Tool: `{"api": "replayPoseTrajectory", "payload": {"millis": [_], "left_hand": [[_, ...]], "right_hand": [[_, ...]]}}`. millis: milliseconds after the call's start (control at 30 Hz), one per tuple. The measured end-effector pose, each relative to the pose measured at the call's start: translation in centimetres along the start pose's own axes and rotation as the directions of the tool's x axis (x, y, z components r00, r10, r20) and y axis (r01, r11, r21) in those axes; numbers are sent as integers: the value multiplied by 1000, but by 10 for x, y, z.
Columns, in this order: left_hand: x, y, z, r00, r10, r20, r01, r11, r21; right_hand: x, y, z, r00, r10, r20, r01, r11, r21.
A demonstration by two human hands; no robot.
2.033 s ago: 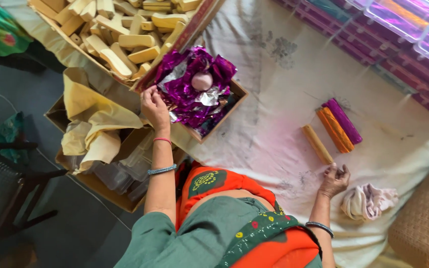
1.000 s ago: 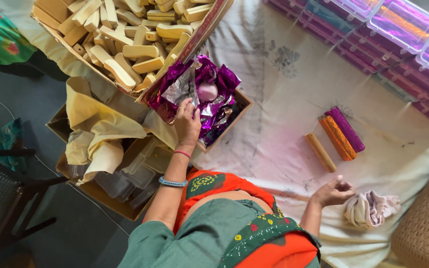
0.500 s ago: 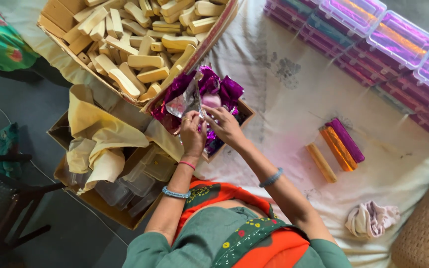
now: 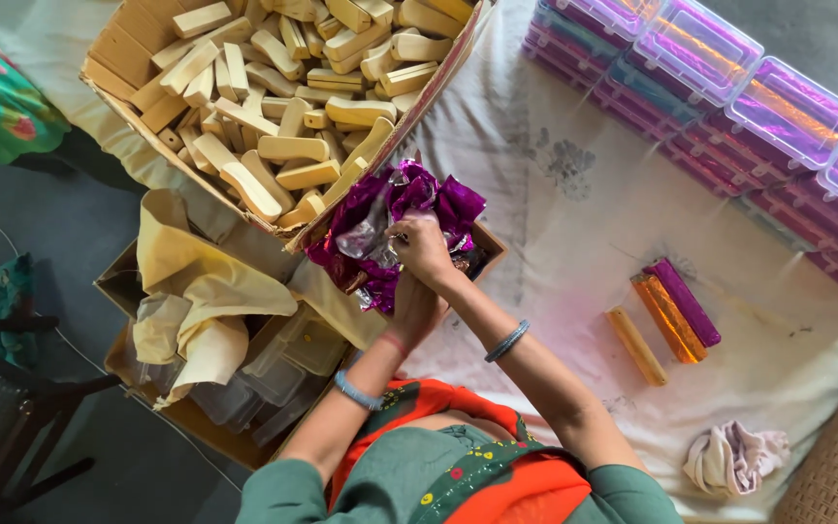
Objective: Wrapping individual incense sticks in colored foil and organizing them.
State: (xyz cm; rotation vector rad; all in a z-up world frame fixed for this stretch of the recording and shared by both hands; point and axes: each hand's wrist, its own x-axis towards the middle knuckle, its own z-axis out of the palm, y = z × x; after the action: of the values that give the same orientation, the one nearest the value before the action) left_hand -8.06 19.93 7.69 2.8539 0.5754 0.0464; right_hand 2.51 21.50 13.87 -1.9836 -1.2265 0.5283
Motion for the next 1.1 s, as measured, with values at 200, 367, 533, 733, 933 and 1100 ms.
{"api": "replayPoseTrajectory", "payload": {"millis": [200, 367, 533, 733, 933, 1100], "left_hand": [[47, -27, 21, 923, -81, -376, 212, 923, 322], [43, -38, 53, 957, -199, -211, 186, 979, -78], [44, -40, 54, 939, -296, 176, 324, 933, -159], [40, -42, 66, 946, -206, -251, 180, 976, -121], [23, -41, -18, 899, -22, -438, -2, 999, -53], [28, -51, -2, 961, -130, -243, 76, 972, -220]], "right_hand": [[-9, 11, 71, 727, -129, -675, -89, 956, -279], [-6, -1, 15, 968, 181, -174, -111, 931, 349], [-8, -2, 8, 945, 301, -124, -163, 767, 620], [-6, -12, -9, 966, 246, -74, -92, 600, 795], [5, -47, -115, 953, 189, -236, 166, 325, 931], [-44, 9, -154, 899, 327, -290, 153, 386, 910]]}}
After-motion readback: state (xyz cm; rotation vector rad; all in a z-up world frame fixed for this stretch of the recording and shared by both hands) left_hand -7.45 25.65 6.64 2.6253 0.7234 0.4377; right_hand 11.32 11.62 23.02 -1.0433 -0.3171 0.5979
